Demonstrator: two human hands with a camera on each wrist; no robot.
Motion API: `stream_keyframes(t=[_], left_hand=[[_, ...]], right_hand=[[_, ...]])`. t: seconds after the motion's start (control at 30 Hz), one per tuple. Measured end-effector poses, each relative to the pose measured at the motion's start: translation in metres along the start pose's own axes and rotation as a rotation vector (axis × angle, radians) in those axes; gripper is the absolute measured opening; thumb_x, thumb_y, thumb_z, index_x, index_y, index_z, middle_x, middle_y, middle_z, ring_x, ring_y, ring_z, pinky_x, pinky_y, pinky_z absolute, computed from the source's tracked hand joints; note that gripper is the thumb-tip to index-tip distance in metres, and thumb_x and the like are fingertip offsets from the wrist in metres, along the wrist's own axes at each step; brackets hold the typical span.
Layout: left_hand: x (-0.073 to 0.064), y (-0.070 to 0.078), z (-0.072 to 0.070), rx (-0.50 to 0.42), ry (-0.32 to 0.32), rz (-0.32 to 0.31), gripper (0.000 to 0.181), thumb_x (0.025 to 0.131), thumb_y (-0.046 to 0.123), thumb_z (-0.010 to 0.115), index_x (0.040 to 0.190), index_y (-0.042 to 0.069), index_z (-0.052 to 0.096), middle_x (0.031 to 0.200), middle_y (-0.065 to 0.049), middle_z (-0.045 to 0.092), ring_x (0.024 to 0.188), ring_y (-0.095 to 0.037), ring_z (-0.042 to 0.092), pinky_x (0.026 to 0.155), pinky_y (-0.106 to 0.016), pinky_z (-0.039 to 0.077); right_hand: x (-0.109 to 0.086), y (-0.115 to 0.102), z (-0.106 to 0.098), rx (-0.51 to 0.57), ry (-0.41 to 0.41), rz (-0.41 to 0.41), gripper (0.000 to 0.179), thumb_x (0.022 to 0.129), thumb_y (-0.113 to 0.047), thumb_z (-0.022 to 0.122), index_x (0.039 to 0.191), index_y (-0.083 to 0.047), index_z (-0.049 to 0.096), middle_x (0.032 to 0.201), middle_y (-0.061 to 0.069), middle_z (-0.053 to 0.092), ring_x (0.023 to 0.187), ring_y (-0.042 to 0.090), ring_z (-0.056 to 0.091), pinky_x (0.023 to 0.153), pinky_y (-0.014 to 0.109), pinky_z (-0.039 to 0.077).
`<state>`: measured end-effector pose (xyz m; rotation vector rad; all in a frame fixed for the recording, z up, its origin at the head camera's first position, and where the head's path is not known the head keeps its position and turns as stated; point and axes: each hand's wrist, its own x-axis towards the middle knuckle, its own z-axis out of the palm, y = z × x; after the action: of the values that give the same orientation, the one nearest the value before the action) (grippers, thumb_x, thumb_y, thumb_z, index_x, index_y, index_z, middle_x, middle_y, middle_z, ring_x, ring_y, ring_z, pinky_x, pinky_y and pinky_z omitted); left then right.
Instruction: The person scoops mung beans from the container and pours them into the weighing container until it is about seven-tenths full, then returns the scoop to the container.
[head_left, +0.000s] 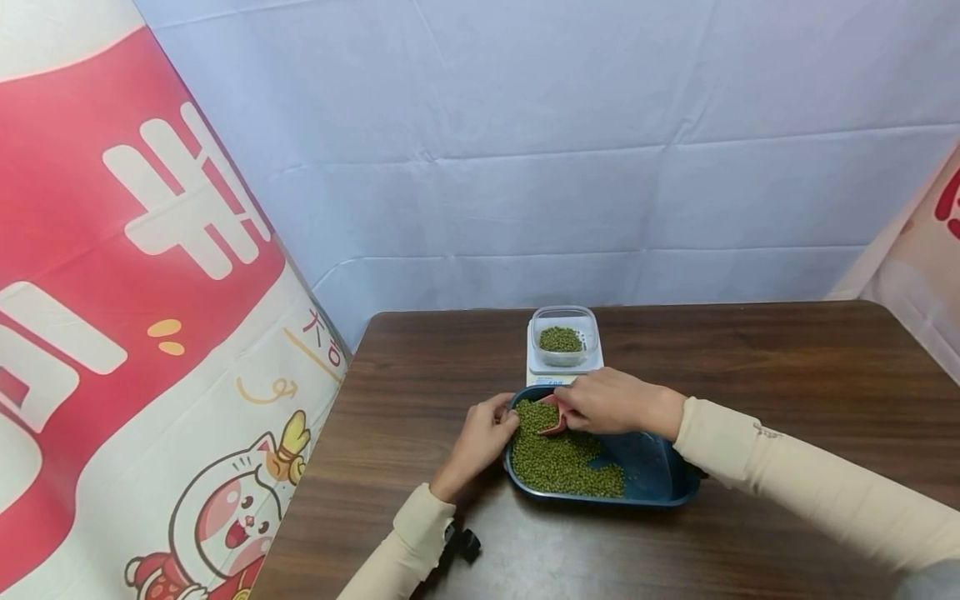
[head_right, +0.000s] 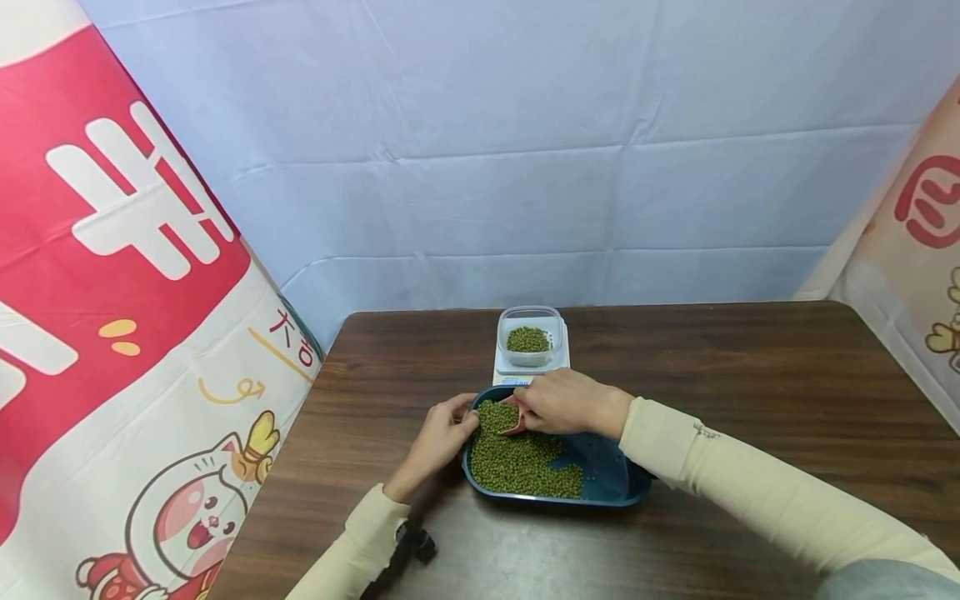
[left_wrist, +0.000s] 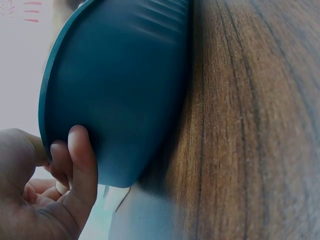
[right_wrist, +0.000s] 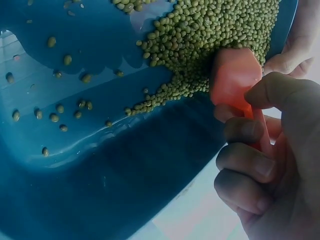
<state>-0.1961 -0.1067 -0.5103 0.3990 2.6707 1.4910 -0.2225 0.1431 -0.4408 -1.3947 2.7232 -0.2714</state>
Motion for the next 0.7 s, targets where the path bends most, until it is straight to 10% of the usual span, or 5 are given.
stream_keyframes(t=[0.7], left_hand=[[0.0013,-0.0048,0.0010,-0.009,-0.003,-0.003,0.034,0.103,0.015,0.058,0.133,0.006,0.072,0.069,0.008,0.059,0.052,-0.003,0.048,0.054,-0.020,0.043]], right_hand=[[-0.0014,-0.0002,0.0070,0.036,-0.046,0.060,0.016,0.102,-0.018,0.062,0.087,-0.018,0.057,0.062,-0.010,0.041,0.051,0.005,0.033,0.054,0.025,0.029]])
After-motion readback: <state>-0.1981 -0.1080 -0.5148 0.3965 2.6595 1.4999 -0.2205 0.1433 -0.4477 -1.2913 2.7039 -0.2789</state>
